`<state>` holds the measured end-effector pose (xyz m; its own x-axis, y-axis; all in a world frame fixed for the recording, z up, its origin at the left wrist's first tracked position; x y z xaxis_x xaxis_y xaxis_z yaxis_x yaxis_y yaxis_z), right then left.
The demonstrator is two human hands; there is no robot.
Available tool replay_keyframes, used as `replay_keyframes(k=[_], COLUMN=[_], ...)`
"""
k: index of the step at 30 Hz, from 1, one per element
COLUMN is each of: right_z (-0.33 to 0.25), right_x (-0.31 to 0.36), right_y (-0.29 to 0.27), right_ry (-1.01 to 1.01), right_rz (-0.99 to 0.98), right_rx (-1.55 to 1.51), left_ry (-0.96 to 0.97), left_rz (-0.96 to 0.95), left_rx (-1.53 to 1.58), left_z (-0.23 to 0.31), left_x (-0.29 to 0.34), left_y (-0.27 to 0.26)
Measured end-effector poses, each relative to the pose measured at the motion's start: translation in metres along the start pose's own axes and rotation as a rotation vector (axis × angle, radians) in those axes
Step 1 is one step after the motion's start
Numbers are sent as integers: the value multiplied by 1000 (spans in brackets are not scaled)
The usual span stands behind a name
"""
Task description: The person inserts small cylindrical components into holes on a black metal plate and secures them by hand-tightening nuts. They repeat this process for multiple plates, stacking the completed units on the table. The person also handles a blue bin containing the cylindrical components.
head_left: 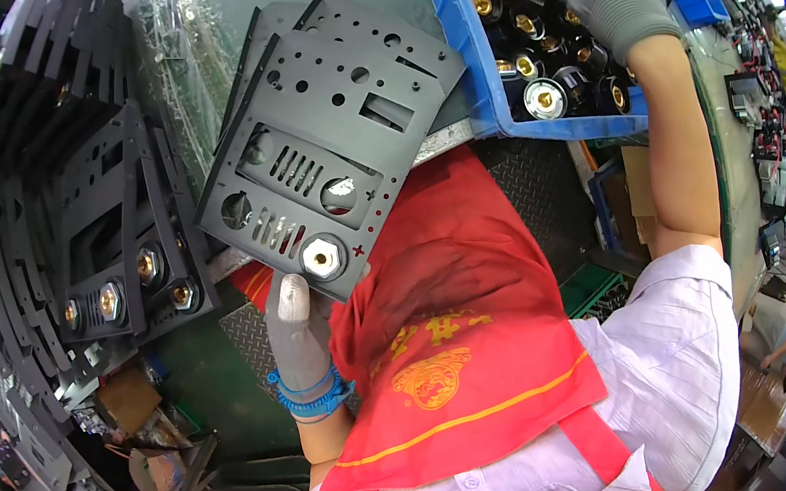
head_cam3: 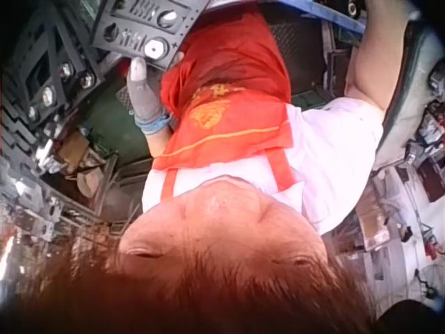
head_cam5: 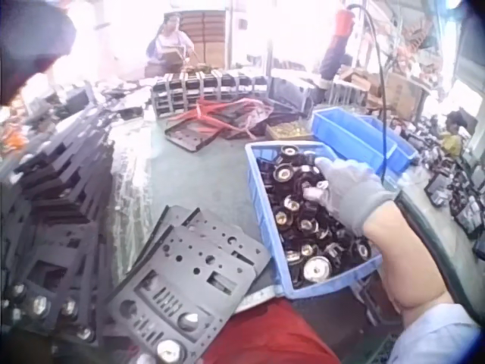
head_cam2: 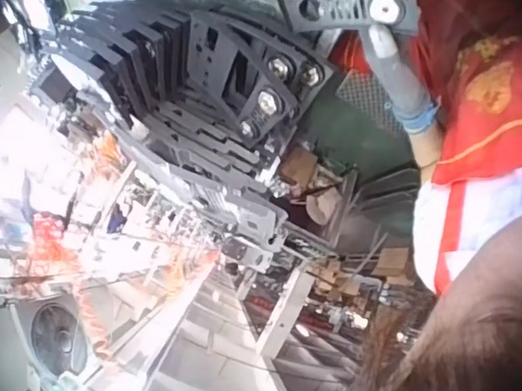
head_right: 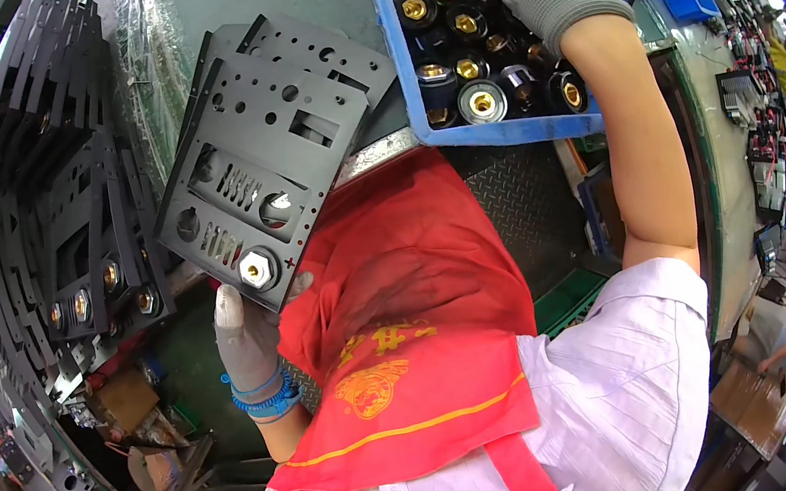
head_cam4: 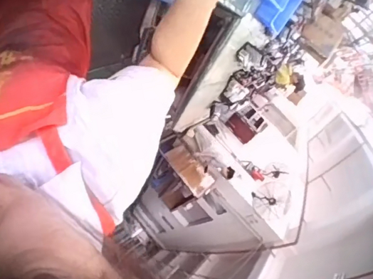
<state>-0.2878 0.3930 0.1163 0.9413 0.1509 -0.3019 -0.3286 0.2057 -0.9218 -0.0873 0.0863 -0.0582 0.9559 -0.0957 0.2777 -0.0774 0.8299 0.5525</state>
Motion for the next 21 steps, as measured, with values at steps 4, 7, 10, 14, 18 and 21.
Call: replay_keyframes(k=[4, 7, 10, 14, 18, 21], right_z=[-8, -14, -22, -7, -12, -61], right_x=[-2, 0, 11, -5, 12, 37], right_y=[16, 17, 10, 20, 6, -20], right_ry=[74, 81, 65, 114, 103, 73], right_rz=[-56, -22, 110, 29, 71, 18], right_rx=[135, 50, -42, 19, -520, -760], left_ry=[13, 26, 17, 9, 36, 53], left_rz=[-23, 19, 55, 128, 140, 187], left_rx=[-31, -48, -93, -174, -88, -102], left_z=[3, 4, 7, 2, 6, 10], left_x=[-3, 0, 6, 11, 14, 17], left_y=[2, -2, -6, -16, -15, -15])
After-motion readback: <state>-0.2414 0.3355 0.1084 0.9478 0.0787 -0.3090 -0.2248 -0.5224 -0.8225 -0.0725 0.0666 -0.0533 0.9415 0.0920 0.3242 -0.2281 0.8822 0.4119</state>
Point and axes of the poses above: each hand's wrist, its own x-axis away from the middle knuckle, its own y-axis out of the palm, z = x × y, the point moved 8 cm from there along -x, towards the middle knuckle, and after that the axes turned 1 degree about x, right-handed, at the moved point
